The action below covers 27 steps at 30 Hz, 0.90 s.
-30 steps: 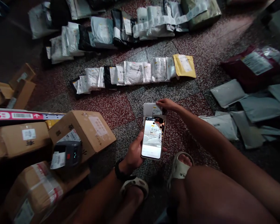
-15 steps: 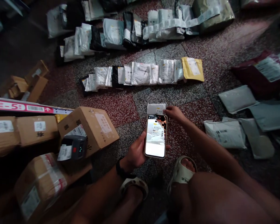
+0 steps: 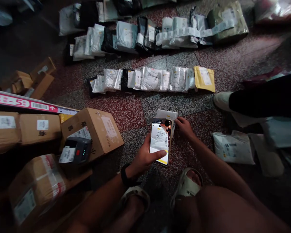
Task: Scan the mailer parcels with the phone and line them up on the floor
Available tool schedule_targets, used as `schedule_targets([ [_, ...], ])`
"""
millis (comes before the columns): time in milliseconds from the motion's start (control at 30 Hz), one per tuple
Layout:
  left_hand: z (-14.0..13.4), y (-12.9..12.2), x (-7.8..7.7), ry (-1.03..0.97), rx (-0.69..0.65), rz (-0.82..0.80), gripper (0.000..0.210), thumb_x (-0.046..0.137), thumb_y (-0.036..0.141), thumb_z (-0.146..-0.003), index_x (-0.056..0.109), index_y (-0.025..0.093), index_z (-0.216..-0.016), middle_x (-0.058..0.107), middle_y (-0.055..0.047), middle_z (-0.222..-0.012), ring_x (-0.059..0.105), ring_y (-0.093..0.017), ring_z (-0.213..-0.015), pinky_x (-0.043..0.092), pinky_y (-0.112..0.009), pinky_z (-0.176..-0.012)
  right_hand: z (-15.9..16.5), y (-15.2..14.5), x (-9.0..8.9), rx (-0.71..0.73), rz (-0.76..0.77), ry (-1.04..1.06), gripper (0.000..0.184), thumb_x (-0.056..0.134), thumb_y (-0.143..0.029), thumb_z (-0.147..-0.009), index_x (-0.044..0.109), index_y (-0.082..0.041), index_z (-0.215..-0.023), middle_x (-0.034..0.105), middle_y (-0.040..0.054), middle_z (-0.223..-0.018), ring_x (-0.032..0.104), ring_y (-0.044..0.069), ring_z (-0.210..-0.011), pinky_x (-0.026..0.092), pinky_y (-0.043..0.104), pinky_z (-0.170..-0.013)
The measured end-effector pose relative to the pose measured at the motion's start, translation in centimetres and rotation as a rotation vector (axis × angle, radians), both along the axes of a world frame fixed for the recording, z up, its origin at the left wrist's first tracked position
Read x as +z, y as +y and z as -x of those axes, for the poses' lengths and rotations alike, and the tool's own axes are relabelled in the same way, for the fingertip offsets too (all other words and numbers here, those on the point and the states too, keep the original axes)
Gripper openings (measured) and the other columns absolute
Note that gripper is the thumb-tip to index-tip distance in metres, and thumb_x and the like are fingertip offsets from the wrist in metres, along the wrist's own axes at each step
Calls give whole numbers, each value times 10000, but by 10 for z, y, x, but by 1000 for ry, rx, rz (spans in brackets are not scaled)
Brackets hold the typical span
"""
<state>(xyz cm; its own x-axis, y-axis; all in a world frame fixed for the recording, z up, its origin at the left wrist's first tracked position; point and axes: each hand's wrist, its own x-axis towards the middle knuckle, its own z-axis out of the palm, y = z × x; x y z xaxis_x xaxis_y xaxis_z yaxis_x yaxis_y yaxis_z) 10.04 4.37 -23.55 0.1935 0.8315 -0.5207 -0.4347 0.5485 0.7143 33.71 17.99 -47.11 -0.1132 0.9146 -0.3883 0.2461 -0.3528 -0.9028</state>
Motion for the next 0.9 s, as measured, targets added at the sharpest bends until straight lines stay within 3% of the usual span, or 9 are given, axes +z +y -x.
schedule_targets([
  [167,-2,-4,-9,-60,60,-74,727,864,401,-911,528,252,-1540,713,-126,-1432,695,-322,-1230,530,-401,-1020,44,18,-5,116,-23,43,542,583,-660,-922,751,-188,-1132,804,81,-1063,718,271,-983,582,353,-857],
  [367,-11,-13,-12,-103,95,-63,587,808,483,-951,625,211,-1438,765,-126,-1288,731,-286,-1078,520,-375,-952,171,85,5,363,-178,-43,408,517,-473,-981,766,-182,-1123,808,90,-1161,704,247,-1028,551,341,-941],
  [467,-15,-15,-8,-123,133,-57,646,824,467,-938,603,218,-1491,737,-138,-1378,722,-318,-1165,517,-396,-1001,218,101,12,513,-217,-195,385,478,-384,-1039,777,-177,-1164,815,100,-1150,706,243,-1016,549,330,-936],
  [567,-14,-18,-5,-179,164,-65,628,805,437,-958,585,229,-1508,703,-156,-1465,699,-353,-1270,498,-438,-1073,237,92,15,536,-205,-292,386,471,-363,-1066,779,-174,-1200,807,138,-1093,710,271,-1018,538,358,-964],
  [667,-12,-20,-5,-203,158,-60,583,781,423,-979,585,228,-1493,714,-163,-1453,707,-358,-1271,496,-457,-1082,234,64,16,488,-345,-386,485,448,-384,-1089,656,-182,-1477,714,208,-1386,622,347,-1297,456,458,-1135],
  [733,-12,-21,-5,-198,159,-49,618,782,428,-975,570,231,-1521,714,-160,-1459,702,-368,-1286,499,-466,-1085,230,43,14,613,-572,-455,569,481,-397,-1086,532,-199,-1617,521,220,-1654,450,395,-1515,320,547,-1264],
  [800,-14,-20,-6,-166,169,-45,690,803,438,-954,550,236,-1562,702,-150,-1490,673,-380,-1341,486,-474,-1121,232,27,9,814,-760,-506,601,520,-402,-1081,494,-223,-1654,345,188,-1787,294,416,-1631,165,615,-1331],
  [900,-18,-18,-11,-140,157,-52,729,784,431,-975,506,254,-1625,676,-132,-1542,632,-377,-1408,453,-492,-1192,244,16,2,922,-786,-561,585,498,-427,-1104,492,-255,-1663,276,154,-1825,225,417,-1678,58,660,-1344],
])
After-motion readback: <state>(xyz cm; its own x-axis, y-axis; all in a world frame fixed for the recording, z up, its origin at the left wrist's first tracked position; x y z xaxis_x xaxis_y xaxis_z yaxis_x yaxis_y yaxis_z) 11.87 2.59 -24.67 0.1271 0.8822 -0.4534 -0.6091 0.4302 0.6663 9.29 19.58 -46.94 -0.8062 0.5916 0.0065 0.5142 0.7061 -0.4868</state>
